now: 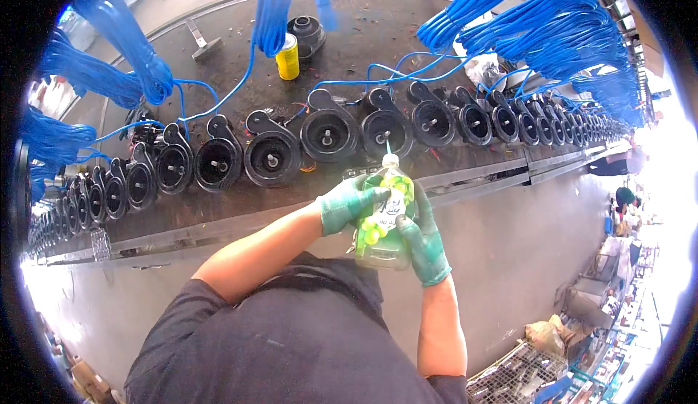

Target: The person applies a liquid from a squeeze bottle onto a component at an assembly station. They hold the bottle with both hands, using a green gloved hand to guide the nozzle and apply the substance across the surface of the object.

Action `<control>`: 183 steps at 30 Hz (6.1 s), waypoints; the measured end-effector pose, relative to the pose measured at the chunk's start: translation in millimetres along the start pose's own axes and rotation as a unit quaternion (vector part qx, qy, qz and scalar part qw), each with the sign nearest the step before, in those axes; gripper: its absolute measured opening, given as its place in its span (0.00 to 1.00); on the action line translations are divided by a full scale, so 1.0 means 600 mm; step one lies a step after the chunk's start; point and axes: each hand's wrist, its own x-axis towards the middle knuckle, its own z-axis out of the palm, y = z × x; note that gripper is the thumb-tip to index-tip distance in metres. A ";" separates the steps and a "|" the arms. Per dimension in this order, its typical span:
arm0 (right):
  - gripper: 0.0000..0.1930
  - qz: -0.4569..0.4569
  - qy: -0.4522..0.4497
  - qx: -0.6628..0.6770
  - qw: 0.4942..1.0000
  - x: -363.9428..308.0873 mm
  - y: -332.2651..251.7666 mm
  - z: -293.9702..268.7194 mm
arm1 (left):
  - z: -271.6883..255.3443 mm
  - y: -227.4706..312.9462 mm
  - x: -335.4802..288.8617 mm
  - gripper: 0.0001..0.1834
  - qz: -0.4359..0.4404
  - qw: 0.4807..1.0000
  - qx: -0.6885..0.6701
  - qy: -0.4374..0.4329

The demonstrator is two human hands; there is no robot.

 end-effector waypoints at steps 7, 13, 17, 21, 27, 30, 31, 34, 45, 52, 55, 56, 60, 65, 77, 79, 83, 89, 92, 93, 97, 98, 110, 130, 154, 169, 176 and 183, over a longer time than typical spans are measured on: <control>0.44 0.035 -0.074 0.001 0.997 0.025 -0.024 -0.053 | 0.041 -0.007 -0.001 0.30 0.007 0.995 0.014 0.093; 0.45 0.044 -0.111 0.010 0.993 0.036 -0.031 -0.088 | 0.073 -0.007 0.004 0.32 0.020 0.992 0.023 0.120; 0.45 0.049 -0.133 -0.006 0.990 0.044 -0.039 -0.117 | 0.081 -0.027 0.026 0.34 0.027 0.992 -0.010 0.120; 0.47 0.037 -0.143 0.003 0.989 0.047 -0.046 -0.147 | 0.114 -0.024 0.040 0.36 0.048 0.990 -0.007 0.131; 0.46 0.010 -0.147 -0.007 0.989 0.057 -0.068 -0.218 | 0.154 -0.031 0.102 0.35 0.052 0.984 0.078 0.154; 0.45 -0.008 -0.117 0.009 0.993 0.070 -0.078 -0.249 | 0.175 -0.014 0.141 0.32 0.036 0.993 0.032 0.110; 0.43 -0.005 -0.102 0.015 0.995 0.075 -0.079 -0.257 | 0.178 -0.012 0.154 0.32 0.030 0.993 0.032 0.107; 0.43 0.018 -0.096 0.017 0.995 0.089 -0.092 -0.273 | 0.181 -0.018 0.182 0.30 0.021 0.994 0.025 0.105; 0.45 0.054 -0.121 0.019 0.991 0.106 -0.085 -0.287 | 0.179 -0.032 0.185 0.30 0.033 0.990 0.005 0.135; 0.48 -0.004 -0.093 0.013 0.996 0.080 -0.091 -0.278 | 0.176 -0.030 0.206 0.35 0.030 0.994 0.024 0.102; 0.49 -0.020 -0.048 -0.007 0.999 0.068 -0.102 -0.294 | 0.196 -0.021 0.233 0.32 0.029 0.995 0.061 0.072; 0.49 -0.026 -0.032 -0.017 0.999 0.065 -0.106 -0.302 | 0.199 -0.023 0.252 0.31 0.027 0.998 0.052 0.037; 0.48 -0.025 0.025 -0.019 0.999 0.066 -0.095 -0.351 | 0.219 -0.025 0.305 0.26 -0.026 0.999 0.043 0.000; 0.44 -0.006 0.022 -0.002 1.000 0.089 -0.103 -0.379 | 0.226 -0.038 0.346 0.26 -0.035 0.999 0.027 0.015; 0.43 0.029 -0.085 0.023 0.996 0.132 -0.144 -0.452 | 0.273 -0.052 0.355 0.31 -0.001 0.997 -0.040 0.072; 0.44 0.036 -0.099 0.023 0.994 0.134 -0.152 -0.463 | 0.283 -0.055 0.362 0.31 0.010 0.996 -0.057 0.067; 0.44 0.026 -0.113 0.011 0.993 0.133 -0.164 -0.512 | 0.320 -0.050 0.385 0.31 0.010 0.998 -0.034 0.059; 0.46 0.002 -0.081 -0.008 0.997 0.137 -0.197 -0.600 | 0.388 -0.053 0.469 0.31 0.008 0.998 0.011 0.056; 0.46 0.014 -0.068 0.010 0.998 0.150 -0.197 -0.636 | 0.402 -0.063 0.510 0.32 0.001 0.998 0.001 0.064; 0.45 0.017 -0.068 0.011 0.997 0.156 -0.197 -0.643 | 0.405 -0.066 0.519 0.32 0.002 0.997 0.000 0.073; 0.41 0.018 -0.078 0.033 0.996 0.170 -0.203 -0.655 | 0.407 -0.073 0.532 0.29 0.013 0.996 -0.039 0.075; 0.41 0.020 -0.081 0.032 0.996 0.173 -0.206 -0.658 | 0.409 -0.073 0.536 0.29 0.020 0.996 -0.044 0.076; 0.44 0.032 -0.137 0.010 0.990 0.182 -0.215 -0.704 | 0.444 -0.083 0.547 0.32 0.068 0.993 -0.039 0.085; 0.43 0.002 0.059 0.043 0.997 0.160 -0.223 -0.757 | 0.470 -0.080 0.686 0.30 -0.071 0.997 0.035 0.019; 0.43 0.041 -0.070 -0.007 0.997 0.214 -0.323 -1.056 | 0.677 -0.145 0.848 0.28 -0.005 0.993 -0.031 0.109; 0.46 0.041 -0.158 0.052 0.985 0.255 -0.326 -1.148 | 0.723 -0.167 0.892 0.32 0.070 0.990 -0.037 0.115; 0.45 -0.010 -0.063 0.046 0.997 0.240 -0.332 -1.210 | 0.757 -0.174 0.982 0.28 0.021 0.995 0.010 0.096; 0.42 0.010 -0.012 0.047 0.999 0.243 -0.336 -1.204 | 0.756 -0.162 1.011 0.26 -0.034 0.995 0.002 0.096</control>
